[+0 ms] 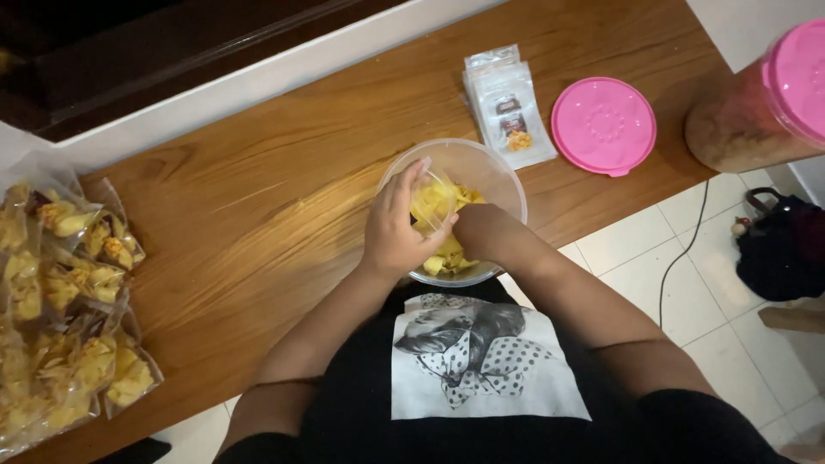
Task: Manually packing cassava chips from a plastic bowl into small individual plastic bags on a wooden table.
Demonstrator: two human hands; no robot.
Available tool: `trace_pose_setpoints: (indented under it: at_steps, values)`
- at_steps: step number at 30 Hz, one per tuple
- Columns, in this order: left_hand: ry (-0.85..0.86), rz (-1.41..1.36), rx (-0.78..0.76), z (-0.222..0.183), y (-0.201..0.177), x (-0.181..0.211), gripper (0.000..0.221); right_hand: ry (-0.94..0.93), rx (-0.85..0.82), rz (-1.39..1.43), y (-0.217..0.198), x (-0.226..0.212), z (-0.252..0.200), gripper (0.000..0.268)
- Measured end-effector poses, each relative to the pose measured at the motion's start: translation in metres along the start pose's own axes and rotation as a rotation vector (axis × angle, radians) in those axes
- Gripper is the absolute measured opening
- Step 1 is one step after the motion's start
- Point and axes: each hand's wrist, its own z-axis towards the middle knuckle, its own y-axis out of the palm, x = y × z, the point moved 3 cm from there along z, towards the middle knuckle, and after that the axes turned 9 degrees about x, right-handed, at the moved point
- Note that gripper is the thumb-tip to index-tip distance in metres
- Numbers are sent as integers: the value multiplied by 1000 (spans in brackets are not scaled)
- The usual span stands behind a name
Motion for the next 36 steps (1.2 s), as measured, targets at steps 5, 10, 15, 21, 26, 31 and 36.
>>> trace_pose_setpoints:
  at_steps: [5,10,15,21,26,31,36]
  values:
    - [7,-2,-44,4,11,6,82,-65,65,-147,-33,8,-20,44]
    - [20,3,-52,6,23,12,79,-63,136,9,-59,26,-40,38]
    - [-17,-17,-21,8,26,17,77,-84,241,266,-117,24,-77,56]
    - [-64,12,-6,9,31,22,75,-163,313,430,-138,38,-88,73]
    - [-77,49,30,8,37,26,76,-113,325,455,-135,51,-87,80]
    - [-104,79,27,10,34,26,78,-168,472,446,-122,71,-70,73]
    - [-169,22,-7,10,33,27,78,-262,508,720,-118,79,-64,36]
